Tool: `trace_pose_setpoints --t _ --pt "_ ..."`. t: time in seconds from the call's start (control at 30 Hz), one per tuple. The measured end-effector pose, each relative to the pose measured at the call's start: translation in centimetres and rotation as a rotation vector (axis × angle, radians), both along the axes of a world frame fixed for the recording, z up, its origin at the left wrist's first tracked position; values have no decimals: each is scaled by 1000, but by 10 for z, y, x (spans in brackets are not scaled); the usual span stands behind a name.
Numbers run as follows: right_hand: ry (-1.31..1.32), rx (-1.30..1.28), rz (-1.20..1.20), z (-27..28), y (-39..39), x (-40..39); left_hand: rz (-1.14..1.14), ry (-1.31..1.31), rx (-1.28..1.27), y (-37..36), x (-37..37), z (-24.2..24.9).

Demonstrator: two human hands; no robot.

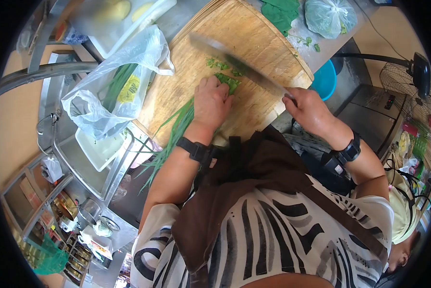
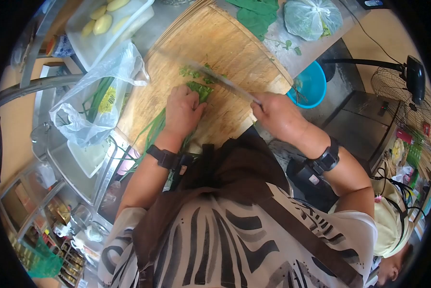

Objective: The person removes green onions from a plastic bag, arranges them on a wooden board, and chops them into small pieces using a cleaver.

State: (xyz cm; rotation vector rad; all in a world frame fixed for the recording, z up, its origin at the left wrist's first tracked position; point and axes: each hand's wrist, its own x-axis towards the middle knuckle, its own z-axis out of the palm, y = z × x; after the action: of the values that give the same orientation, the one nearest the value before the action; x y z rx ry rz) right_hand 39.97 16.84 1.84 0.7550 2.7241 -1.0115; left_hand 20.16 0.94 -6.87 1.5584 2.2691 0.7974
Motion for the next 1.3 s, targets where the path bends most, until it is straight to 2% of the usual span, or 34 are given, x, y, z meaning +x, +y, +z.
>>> trace_pose_setpoints --t 0.1,0.2,0.33,0.43,0.5,0.57,0.7,0.83,0.87,1.0,1.07,1.17,1.23,1.3 --pt "-61 52 54 16 -19 -9 -31 6 -143 -1 -3 -4" --pt "-180 47 88 24 -21 -13 -24 38 -7 -2 -2 -12" --pt "-339 24 88 34 -23 -17 -30 6 -7 -1 -3 -18" --pt "-304 5 105 23 -20 -18 -20 -15 -48 0 -4 -18" --pt "-352 -4 94 4 -22 -35 -16 45 29 -1 -1 -21" --pt "-393 -8 81 -17 -19 -55 -13 28 -21 -2 0 -21" --pt "-211 44 71 -36 -21 -59 -5 -17 -96 -2 -1 -10" --pt "-155 61 85 -7 -21 -46 30 50 -32 -4 0 -19" --pt "-320 41 34 9 -24 -46 28 41 10 -5 1 -19" --pt "-359 94 104 33 -22 -32 13 2 4 -6 0 -19" --pt "-459 66 95 35 -22 -32 18 -3 4 -6 1 -19" --pt "-379 53 112 -13 -22 -43 26 16 -9 -6 1 -19" --pt "-332 33 77 -25 -24 -65 33 42 -17 -6 4 -19" --pt "-270 23 40 -29 -28 -67 58 24 132 -8 5 -16"
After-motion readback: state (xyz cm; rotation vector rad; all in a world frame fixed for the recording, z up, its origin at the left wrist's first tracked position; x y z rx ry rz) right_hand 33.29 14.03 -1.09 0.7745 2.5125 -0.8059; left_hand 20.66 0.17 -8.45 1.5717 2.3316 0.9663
